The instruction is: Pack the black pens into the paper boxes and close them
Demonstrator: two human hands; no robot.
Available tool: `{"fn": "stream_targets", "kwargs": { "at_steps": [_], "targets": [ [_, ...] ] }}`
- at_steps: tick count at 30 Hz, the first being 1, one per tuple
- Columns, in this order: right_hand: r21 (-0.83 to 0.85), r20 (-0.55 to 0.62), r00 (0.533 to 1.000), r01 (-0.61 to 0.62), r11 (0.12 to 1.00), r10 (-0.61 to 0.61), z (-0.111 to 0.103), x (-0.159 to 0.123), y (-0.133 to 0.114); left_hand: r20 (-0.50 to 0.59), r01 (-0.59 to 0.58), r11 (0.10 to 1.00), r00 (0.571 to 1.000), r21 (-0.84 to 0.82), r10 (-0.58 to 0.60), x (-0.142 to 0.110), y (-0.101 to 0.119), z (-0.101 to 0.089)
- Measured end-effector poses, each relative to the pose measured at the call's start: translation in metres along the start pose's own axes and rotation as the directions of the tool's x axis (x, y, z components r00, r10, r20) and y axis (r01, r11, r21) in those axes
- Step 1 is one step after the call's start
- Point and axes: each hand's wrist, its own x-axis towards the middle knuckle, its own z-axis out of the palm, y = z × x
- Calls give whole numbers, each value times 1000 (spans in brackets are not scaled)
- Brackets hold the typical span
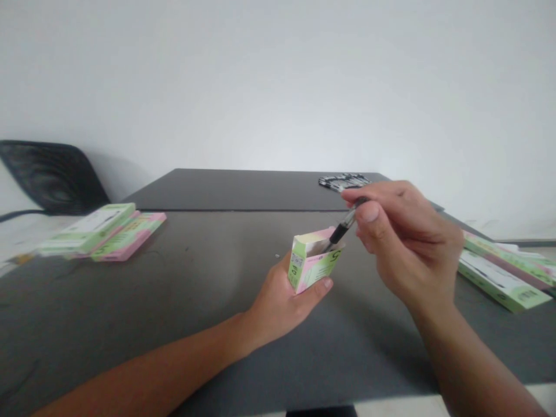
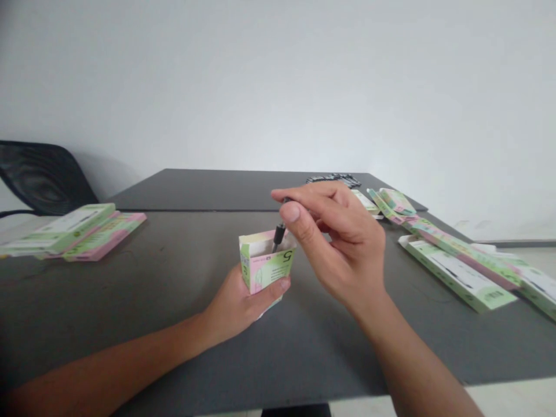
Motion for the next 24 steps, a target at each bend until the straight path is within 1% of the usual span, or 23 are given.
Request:
{"fn": "stream_targets", "kwargs": {
  "at_steps": [6,9,12,15,17,21,23,24],
  "targets": [
    [-38,-83,994,-77,996,74,-4,3,-4,44,17,1000,999,-19,-16,0,3,-1],
    [-69,-123,990,-78,995,69,-4,1,-6,57,29,1000,998,-11,-28,-1,3,-2],
    [-101,-100,995,-36,994,25,-3,-1,-8,60,30,1000,998,-4,-29,-1,3,-2],
    [-117,-66,998,-8,993,0,-3,-2,-9,60,33,999,998,-31,-31,-1,3,-1],
    [-113,-65,998,-23,993,16,-4,-2,-8,64,40,997,997,-66,-36,0,4,0],
    [-102,-115,991,-78,992,67,-7,-1,-5,84,67,990,995,-123,-57,1,8,0],
    [-108,-116,992,-63,992,51,-9,1,-3,95,87,986,993,-144,-74,1,10,0],
    [-110,-93,995,-38,993,28,-10,3,-2,102,101,983,991,-155,-86,1,11,0]
  ]
}}
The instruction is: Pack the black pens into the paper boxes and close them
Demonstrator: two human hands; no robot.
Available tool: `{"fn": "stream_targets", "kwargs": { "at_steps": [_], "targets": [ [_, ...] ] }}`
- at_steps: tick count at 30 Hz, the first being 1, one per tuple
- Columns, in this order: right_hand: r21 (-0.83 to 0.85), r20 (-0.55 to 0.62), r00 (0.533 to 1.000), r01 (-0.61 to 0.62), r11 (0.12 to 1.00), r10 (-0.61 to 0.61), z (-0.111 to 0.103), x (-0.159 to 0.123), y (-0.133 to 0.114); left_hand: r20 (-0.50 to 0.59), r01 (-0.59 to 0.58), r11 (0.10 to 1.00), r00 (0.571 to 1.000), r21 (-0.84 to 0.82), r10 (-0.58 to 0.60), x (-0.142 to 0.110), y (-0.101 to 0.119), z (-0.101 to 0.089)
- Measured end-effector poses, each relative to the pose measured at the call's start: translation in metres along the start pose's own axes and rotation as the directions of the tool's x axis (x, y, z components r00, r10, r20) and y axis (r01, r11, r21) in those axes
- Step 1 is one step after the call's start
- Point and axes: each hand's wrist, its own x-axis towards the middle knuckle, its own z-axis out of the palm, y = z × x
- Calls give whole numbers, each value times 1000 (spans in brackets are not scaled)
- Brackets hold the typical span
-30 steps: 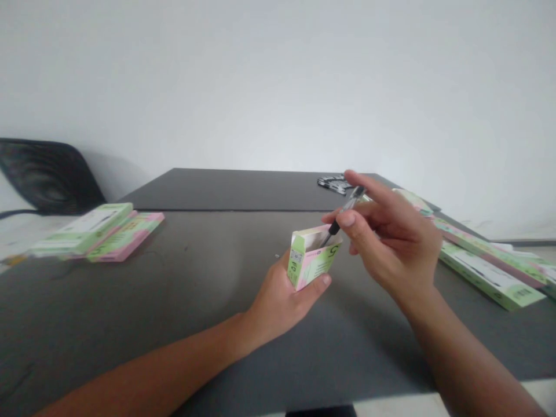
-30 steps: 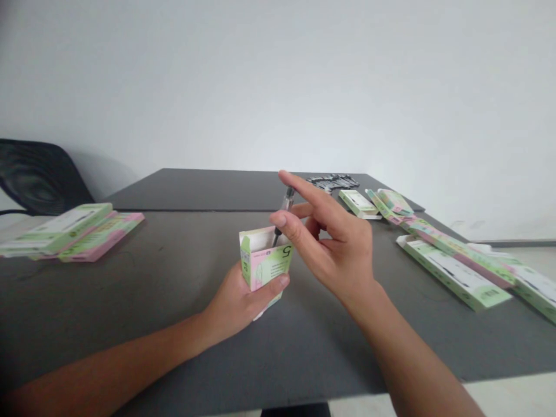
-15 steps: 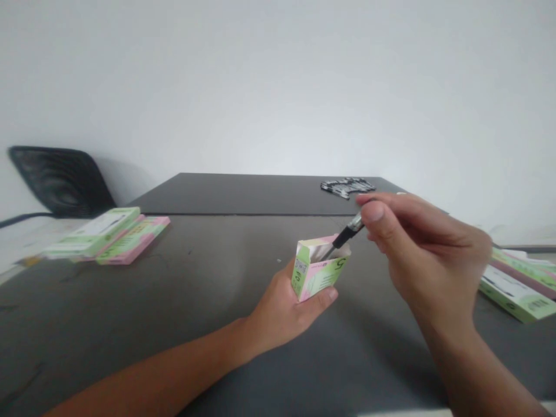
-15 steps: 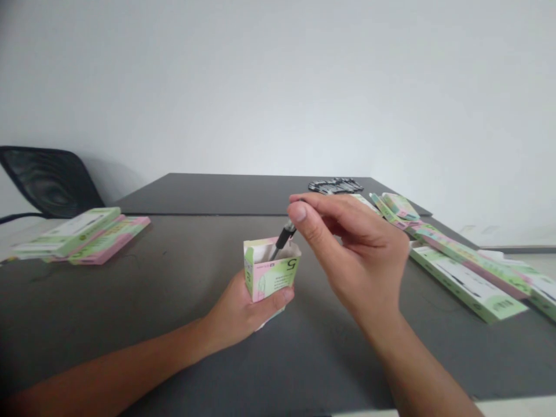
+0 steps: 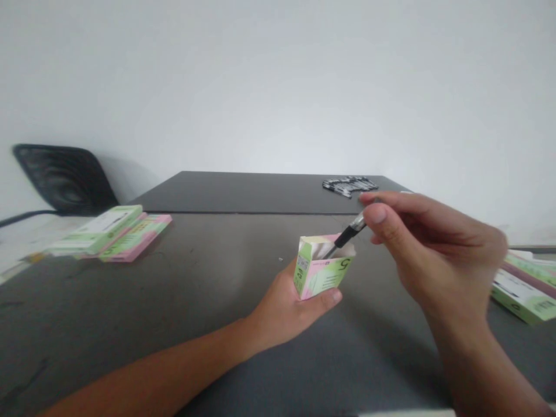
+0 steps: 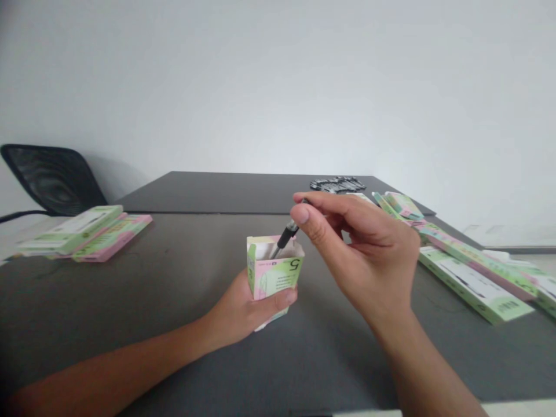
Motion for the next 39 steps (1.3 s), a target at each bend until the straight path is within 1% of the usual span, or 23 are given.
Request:
{"fn": "stream_targets", "kwargs": {
  "at_steps": [2,4,6,8,10,14,18,22,24,26,29,32,34,39],
  "targets": [
    [9,86,994,68,998,-69,-3,3,2,14,32,999,999,-28,-32,-1,1,1],
    [25,211,971,108,994,-111,-6,6,5,36,64,996,997,-62,-62,-2,0,1],
    [39,307,945,106,994,-113,-8,8,7,56,83,992,995,-98,-78,-2,0,1],
    [46,343,935,82,996,-93,-10,8,10,68,107,986,993,-126,-99,-2,-1,2],
    [38,332,941,52,998,-62,-10,8,13,76,134,981,989,-140,-124,-2,0,2],
    [-10,263,965,19,1000,-16,-8,7,19,99,153,979,985,-132,-141,-2,1,1],
    [-94,246,968,70,993,-45,-9,7,19,106,167,978,982,-122,-154,-3,2,0],
    [-189,267,959,144,971,-90,-11,7,15,128,150,981,983,-127,-133,-4,5,0],
    [-186,294,950,166,968,-106,-10,6,12,128,151,981,983,-125,-135,-5,6,1],
    [-148,318,941,166,975,-112,-8,5,10,132,155,980,982,-121,-139,-5,8,1],
    [-69,387,916,138,988,-101,-4,4,7,131,144,981,983,-129,-127,-5,8,2],
    [-40,451,889,115,993,-85,-3,4,8,125,131,981,986,-146,-113,-6,6,2],
    [-42,439,895,112,993,-82,-3,4,11,113,139,980,986,-139,-123,-6,5,2],
    [-57,369,920,161,985,-129,-1,3,14,64,152,982,987,-112,-146,-7,3,3]
  ]
}}
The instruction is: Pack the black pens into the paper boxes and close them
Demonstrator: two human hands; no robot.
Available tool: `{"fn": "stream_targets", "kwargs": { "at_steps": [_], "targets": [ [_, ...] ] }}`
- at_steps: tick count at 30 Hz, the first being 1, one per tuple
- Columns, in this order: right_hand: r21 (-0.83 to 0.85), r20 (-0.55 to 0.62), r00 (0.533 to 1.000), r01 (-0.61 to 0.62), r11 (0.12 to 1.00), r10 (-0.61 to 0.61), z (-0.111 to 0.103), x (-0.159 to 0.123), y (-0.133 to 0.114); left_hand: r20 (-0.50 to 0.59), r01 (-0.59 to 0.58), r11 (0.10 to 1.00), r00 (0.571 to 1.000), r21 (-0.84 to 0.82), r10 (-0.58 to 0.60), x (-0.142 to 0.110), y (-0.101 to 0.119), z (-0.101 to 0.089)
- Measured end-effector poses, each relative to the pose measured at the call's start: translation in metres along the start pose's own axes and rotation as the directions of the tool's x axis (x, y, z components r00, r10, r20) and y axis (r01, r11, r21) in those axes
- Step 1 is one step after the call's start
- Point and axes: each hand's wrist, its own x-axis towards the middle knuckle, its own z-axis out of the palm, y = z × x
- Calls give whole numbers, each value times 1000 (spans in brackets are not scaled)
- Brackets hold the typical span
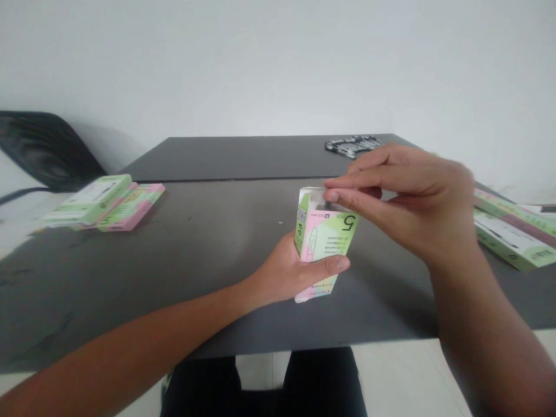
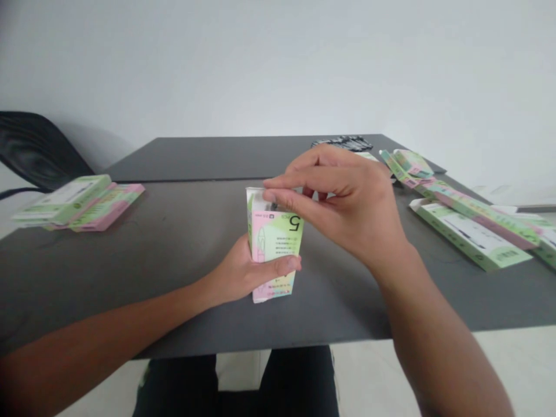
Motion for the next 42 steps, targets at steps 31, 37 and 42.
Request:
{"fn": "stream_targets", "kwargs": {
  "at_steps": [31,37,42],
  "targets": [
    [21,-457,818,-382,924,349,12,0,116,-81,-641,624,666,446,742,-4,-13,-5],
    [-499,-245,907,-421,757,343,14,-21,174,-189,-525,717,731,458,656,6,-13,-10],
    [-644,-147,901,-400,652,408,43,-40,212,-250,-375,839,835,394,490,9,-13,-10]
  ]
}}
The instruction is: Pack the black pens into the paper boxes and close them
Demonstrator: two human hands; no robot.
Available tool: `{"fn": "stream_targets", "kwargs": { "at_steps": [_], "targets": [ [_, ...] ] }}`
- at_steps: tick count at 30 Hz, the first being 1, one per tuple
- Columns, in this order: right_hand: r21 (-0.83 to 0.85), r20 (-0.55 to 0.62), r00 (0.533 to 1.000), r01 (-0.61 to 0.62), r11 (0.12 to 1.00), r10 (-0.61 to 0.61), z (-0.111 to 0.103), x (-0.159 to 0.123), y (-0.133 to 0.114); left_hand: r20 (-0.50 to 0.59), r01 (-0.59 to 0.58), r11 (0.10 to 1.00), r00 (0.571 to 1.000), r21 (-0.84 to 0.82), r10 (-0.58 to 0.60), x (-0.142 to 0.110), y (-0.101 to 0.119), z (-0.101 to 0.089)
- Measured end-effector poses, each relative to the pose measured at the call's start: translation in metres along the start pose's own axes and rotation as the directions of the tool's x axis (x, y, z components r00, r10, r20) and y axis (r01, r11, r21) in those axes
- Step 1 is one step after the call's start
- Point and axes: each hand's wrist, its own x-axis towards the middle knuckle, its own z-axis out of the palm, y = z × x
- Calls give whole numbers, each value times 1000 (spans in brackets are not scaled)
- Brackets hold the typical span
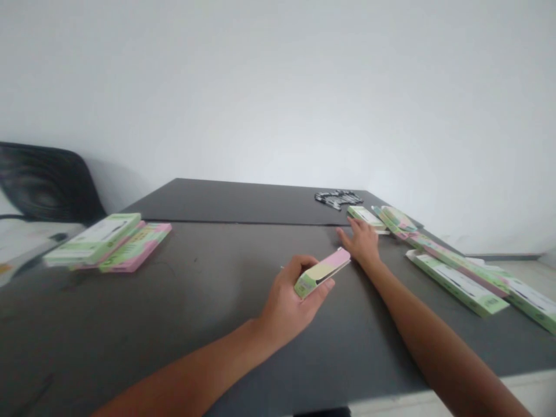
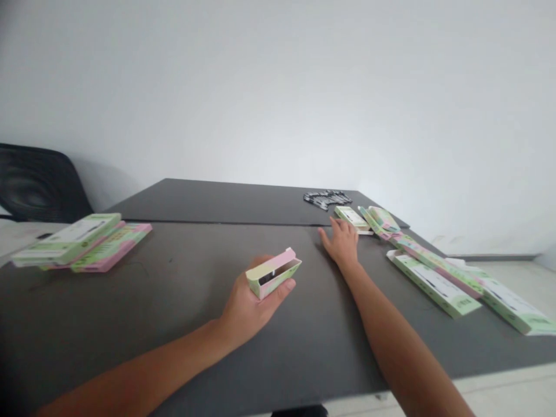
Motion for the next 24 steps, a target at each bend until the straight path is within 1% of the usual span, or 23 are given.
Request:
{"fn": "stream_targets", "kwargs": {
  "at_steps": [3,6,11,15,18,21,24],
  "targets": [
    [-73,71,997,16,997,-11,23,10,-2,48,30,999,998,-18,-29,-4,0,3],
    [-137,111,994,13,991,2,41,33,-3,69,46,999,997,-22,-44,-6,0,5],
    [-199,163,985,-24,980,58,74,80,4,69,119,993,991,-10,-118,0,-4,2],
    [-207,228,968,-58,977,106,97,108,16,47,215,976,975,36,-217,7,-10,-1],
    [-217,255,956,-88,972,143,105,122,26,33,268,961,962,66,-271,8,-15,-1],
    [-238,256,953,-102,966,164,108,127,32,7,266,961,964,71,-267,8,-17,1],
    [-248,254,952,-107,963,171,109,128,33,-5,268,960,963,81,-269,7,-17,1]
  ]
}}
